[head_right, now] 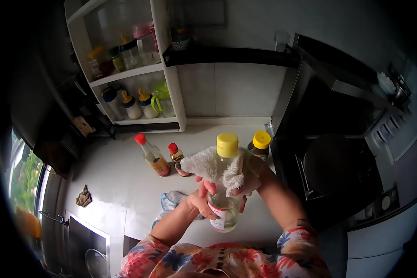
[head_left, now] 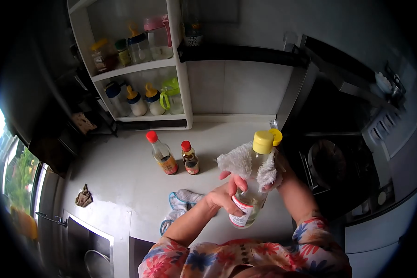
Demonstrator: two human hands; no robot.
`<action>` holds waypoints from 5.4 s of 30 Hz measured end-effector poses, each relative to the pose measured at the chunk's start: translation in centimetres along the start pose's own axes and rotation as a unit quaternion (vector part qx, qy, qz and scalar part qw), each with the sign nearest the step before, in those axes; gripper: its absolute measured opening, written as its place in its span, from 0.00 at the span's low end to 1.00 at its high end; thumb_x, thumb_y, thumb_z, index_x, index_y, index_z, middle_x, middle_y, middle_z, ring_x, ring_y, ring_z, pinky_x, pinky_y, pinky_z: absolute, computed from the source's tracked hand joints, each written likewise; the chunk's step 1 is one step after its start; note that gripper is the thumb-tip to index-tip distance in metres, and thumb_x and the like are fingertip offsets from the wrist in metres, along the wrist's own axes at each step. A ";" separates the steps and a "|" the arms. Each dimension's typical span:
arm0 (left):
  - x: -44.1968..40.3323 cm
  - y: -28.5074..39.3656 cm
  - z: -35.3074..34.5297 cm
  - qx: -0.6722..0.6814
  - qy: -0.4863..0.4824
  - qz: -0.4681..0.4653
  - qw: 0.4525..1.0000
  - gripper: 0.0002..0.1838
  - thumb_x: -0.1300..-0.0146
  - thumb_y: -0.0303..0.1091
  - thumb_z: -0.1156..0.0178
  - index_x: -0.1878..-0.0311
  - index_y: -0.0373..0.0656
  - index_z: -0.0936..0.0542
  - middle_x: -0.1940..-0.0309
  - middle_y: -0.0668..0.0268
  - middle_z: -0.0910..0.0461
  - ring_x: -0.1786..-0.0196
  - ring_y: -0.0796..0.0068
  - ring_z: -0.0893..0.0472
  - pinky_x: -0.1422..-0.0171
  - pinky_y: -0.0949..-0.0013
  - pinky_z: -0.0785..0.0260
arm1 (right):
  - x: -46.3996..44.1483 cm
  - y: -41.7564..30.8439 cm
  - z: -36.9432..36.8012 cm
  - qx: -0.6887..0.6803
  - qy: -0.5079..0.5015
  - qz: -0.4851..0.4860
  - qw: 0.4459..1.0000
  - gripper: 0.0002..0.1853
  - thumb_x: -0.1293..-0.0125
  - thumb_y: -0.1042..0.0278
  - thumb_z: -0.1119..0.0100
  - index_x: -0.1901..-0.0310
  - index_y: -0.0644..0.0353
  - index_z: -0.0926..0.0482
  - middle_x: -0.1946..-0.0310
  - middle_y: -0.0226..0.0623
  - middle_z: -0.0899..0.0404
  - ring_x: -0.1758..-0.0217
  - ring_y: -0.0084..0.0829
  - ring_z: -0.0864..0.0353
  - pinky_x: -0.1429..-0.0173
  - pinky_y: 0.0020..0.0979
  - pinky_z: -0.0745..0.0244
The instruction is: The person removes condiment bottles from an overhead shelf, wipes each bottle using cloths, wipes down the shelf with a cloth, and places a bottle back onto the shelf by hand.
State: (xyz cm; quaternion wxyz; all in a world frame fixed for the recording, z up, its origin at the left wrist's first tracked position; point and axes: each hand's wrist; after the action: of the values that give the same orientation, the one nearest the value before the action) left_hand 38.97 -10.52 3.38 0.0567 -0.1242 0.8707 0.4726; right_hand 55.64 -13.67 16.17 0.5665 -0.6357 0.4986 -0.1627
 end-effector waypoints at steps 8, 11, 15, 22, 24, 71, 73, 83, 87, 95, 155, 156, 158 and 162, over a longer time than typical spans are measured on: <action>-4.7 6.7 -2.9 -0.434 0.355 -0.098 0.822 0.42 0.66 0.41 0.26 0.45 0.35 0.32 0.60 0.60 0.20 0.57 0.63 0.20 0.50 0.64 0.28 | -2.7 -2.0 -0.2 0.160 0.251 0.019 0.955 0.26 0.48 0.74 0.37 0.45 0.62 0.29 0.59 0.38 0.21 0.54 0.28 0.21 0.47 0.32 0.24; -6.9 6.6 -1.0 -0.578 0.458 -0.108 0.666 0.48 0.66 0.45 0.24 0.42 0.32 0.36 0.58 0.51 0.21 0.56 0.54 0.19 0.51 0.59 0.28 | -4.8 1.9 2.0 0.279 0.450 0.103 0.842 0.20 0.45 0.70 0.35 0.51 0.60 0.28 0.61 0.34 0.21 0.58 0.26 0.21 0.53 0.29 0.24; -7.9 6.3 0.0 -0.624 0.507 -0.110 0.585 0.49 0.67 0.45 0.24 0.43 0.29 0.37 0.59 0.49 0.21 0.56 0.54 0.19 0.50 0.60 0.27 | -5.8 3.0 2.4 0.346 0.506 0.100 0.784 0.17 0.45 0.68 0.33 0.56 0.60 0.28 0.62 0.33 0.20 0.62 0.25 0.20 0.58 0.28 0.23; -4.7 8.7 -2.0 -0.324 0.261 -0.085 0.905 0.32 0.64 0.36 0.28 0.53 0.34 0.28 0.66 0.62 0.20 0.63 0.71 0.20 0.54 0.70 0.27 | -3.7 -2.3 0.8 0.111 0.227 -0.016 0.967 0.27 0.52 0.78 0.37 0.46 0.63 0.29 0.63 0.38 0.22 0.47 0.41 0.22 0.46 0.39 0.23; -4.3 9.0 -2.5 -0.205 0.147 -0.040 0.967 0.33 0.66 0.32 0.30 0.51 0.34 0.27 0.62 0.62 0.21 0.59 0.72 0.21 0.51 0.70 0.29 | -2.9 -2.5 0.9 0.048 0.160 -0.020 0.986 0.29 0.55 0.76 0.35 0.46 0.63 0.29 0.63 0.39 0.22 0.46 0.47 0.23 0.45 0.45 0.24; -0.7 3.2 4.3 -0.708 0.346 -0.004 0.615 0.51 0.60 0.39 0.26 0.34 0.33 0.42 0.44 0.44 0.30 0.41 0.48 0.28 0.37 0.56 0.35 | 14.8 12.6 0.0 0.384 0.412 -0.115 0.819 0.19 0.44 0.67 0.33 0.53 0.64 0.26 0.64 0.37 0.20 0.61 0.30 0.20 0.54 0.31 0.25; -0.7 9.1 0.4 -0.678 0.369 -0.077 0.632 0.42 0.55 0.36 0.28 0.36 0.36 0.36 0.43 0.50 0.28 0.41 0.56 0.27 0.38 0.60 0.34 | 14.8 12.4 -0.1 0.358 0.425 -0.101 0.826 0.18 0.44 0.69 0.34 0.53 0.64 0.26 0.65 0.36 0.20 0.62 0.28 0.20 0.55 0.30 0.25; -16.4 33.2 2.8 -0.731 0.505 -0.298 0.350 0.40 0.53 0.42 0.33 0.37 0.36 0.36 0.47 0.48 0.28 0.43 0.51 0.28 0.37 0.59 0.36 | 16.2 12.2 -2.1 0.244 0.454 -0.094 0.852 0.23 0.43 0.72 0.34 0.48 0.62 0.30 0.58 0.31 0.23 0.56 0.23 0.25 0.51 0.28 0.27; -20.8 36.3 3.8 -0.708 0.567 -0.263 0.329 0.42 0.53 0.42 0.35 0.36 0.35 0.40 0.44 0.48 0.31 0.41 0.50 0.31 0.37 0.57 0.36 | 17.9 12.5 -2.3 0.237 0.473 -0.095 0.844 0.21 0.43 0.71 0.33 0.49 0.61 0.29 0.59 0.32 0.22 0.57 0.23 0.24 0.51 0.28 0.26; -23.2 40.0 2.5 -0.716 0.609 -0.163 0.299 0.36 0.50 0.53 0.37 0.44 0.37 0.32 0.50 0.53 0.24 0.47 0.52 0.23 0.43 0.57 0.30 | 19.5 12.7 -4.4 0.247 0.496 -0.126 0.823 0.18 0.42 0.71 0.34 0.51 0.62 0.27 0.62 0.32 0.21 0.60 0.23 0.22 0.54 0.27 0.25; -6.8 -3.9 -18.9 -0.248 0.169 -0.113 0.947 0.37 0.56 0.30 0.26 0.41 0.35 0.33 0.51 0.62 0.24 0.47 0.71 0.26 0.40 0.66 0.34 | 17.6 -3.9 -5.0 0.093 0.238 0.056 0.965 0.20 0.50 0.72 0.32 0.54 0.62 0.24 0.54 0.40 0.22 0.47 0.32 0.23 0.39 0.38 0.29; -6.6 -4.3 -19.0 -0.223 0.165 -0.145 0.950 0.41 0.57 0.31 0.25 0.39 0.35 0.35 0.49 0.60 0.26 0.44 0.70 0.27 0.38 0.66 0.35 | 17.3 -4.1 -4.7 0.088 0.243 0.077 0.963 0.17 0.50 0.73 0.34 0.56 0.62 0.24 0.53 0.41 0.21 0.45 0.34 0.24 0.36 0.40 0.32; -5.2 -6.6 -16.6 -0.421 0.257 -0.145 0.858 0.53 0.64 0.42 0.20 0.36 0.35 0.40 0.46 0.54 0.27 0.41 0.63 0.28 0.36 0.63 0.36 | 17.0 -5.9 -4.8 0.071 0.268 0.134 0.951 0.14 0.49 0.71 0.35 0.58 0.59 0.24 0.61 0.39 0.19 0.45 0.38 0.23 0.36 0.42 0.33; -5.7 -6.9 -17.8 -0.538 0.369 -0.134 0.746 0.46 0.66 0.41 0.22 0.43 0.34 0.33 0.53 0.50 0.22 0.52 0.55 0.21 0.45 0.62 0.29 | 15.6 -6.5 -5.1 0.033 0.304 0.148 0.941 0.15 0.47 0.70 0.34 0.58 0.58 0.25 0.63 0.37 0.20 0.50 0.39 0.20 0.41 0.39 0.27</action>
State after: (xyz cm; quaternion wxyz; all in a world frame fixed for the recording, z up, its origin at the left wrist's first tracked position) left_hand 46.69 -28.10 8.77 -0.2824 -0.4137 0.3998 0.7676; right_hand 61.68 -30.19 17.84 0.4264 -0.4562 0.7295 -0.2791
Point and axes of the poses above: each hand's wrist, its own x-axis away from the middle knuckle, its own z-axis out of the back of the hand, y = z × x
